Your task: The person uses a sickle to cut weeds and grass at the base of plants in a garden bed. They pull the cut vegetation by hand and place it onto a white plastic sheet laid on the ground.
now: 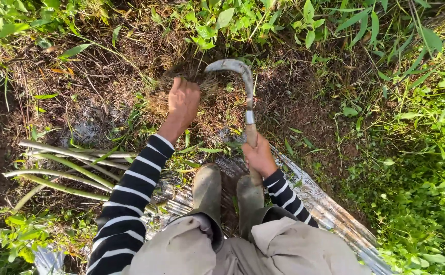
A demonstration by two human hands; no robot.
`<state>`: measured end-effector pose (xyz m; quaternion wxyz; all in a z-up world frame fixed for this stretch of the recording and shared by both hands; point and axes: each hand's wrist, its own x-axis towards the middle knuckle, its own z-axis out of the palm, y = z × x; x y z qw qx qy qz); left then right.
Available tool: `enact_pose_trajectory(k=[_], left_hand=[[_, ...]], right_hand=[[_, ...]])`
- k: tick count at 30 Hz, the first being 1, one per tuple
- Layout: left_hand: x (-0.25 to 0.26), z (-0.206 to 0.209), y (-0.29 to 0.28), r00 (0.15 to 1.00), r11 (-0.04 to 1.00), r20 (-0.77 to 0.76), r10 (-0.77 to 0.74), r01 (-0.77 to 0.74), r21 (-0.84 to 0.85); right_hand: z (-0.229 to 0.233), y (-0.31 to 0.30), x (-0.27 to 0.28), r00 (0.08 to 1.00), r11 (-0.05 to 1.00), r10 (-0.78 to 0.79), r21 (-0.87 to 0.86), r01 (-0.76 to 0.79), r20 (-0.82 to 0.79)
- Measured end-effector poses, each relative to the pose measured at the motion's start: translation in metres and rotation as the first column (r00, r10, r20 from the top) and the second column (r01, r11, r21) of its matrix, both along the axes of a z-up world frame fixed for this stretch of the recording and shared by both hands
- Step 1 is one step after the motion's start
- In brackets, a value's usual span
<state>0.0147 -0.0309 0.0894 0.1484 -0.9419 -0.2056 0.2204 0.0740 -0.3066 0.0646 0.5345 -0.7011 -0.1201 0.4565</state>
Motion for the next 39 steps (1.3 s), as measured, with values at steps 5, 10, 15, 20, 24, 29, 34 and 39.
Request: enact_pose_trajectory(k=[5, 10, 15, 20, 24, 29, 34, 39], left_hand=[[-0.032, 0.019, 0.017, 0.997, 0.998, 0.062, 0.052, -0.049, -0.05], [-0.041, 0.027, 0.012, 0.982, 0.992, 0.17, 0.079, -0.061, -0.109], [-0.049, 0.053, 0.017, 0.979, 0.988, 0.177, 0.103, -0.079, -0.136], [-0.047, 0.047, 0.019, 0.981, 0.981, 0.154, 0.12, -0.094, -0.169], [-0.053, 0.055, 0.017, 0.967, 0.969, 0.168, 0.193, -0.161, -0.188], [-0.062, 0.021, 0.006, 0.927, 0.975, 0.306, 0.215, -0.188, -0.118], [-0.068, 0.029, 0.004, 0.897, 0.981, 0.398, 0.191, -0.163, -0.103], [-0.077, 0.027, 0.01, 0.857, 0.944, 0.404, 0.32, -0.256, -0.206]], right_hand=[[0.053, -0.012, -0.007, 0.991, 0.992, 0.089, -0.08, -0.097, -0.1], [0.025, 0.025, 0.005, 0.995, 0.999, -0.05, 0.007, 0.051, -0.086], [0.026, -0.005, -0.002, 0.977, 0.993, 0.11, -0.028, -0.117, -0.185], [0.016, 0.055, 0.017, 0.996, 0.995, 0.069, 0.074, -0.064, -0.059], [0.015, 0.035, -0.001, 0.985, 0.991, 0.13, 0.034, -0.127, -0.111], [0.006, 0.037, 0.001, 0.994, 0.995, 0.095, -0.026, -0.096, -0.06], [-0.019, 0.065, 0.004, 0.976, 0.978, 0.209, -0.011, -0.208, 0.058], [-0.015, 0.038, 0.004, 0.995, 0.993, 0.093, -0.075, -0.089, 0.042]])
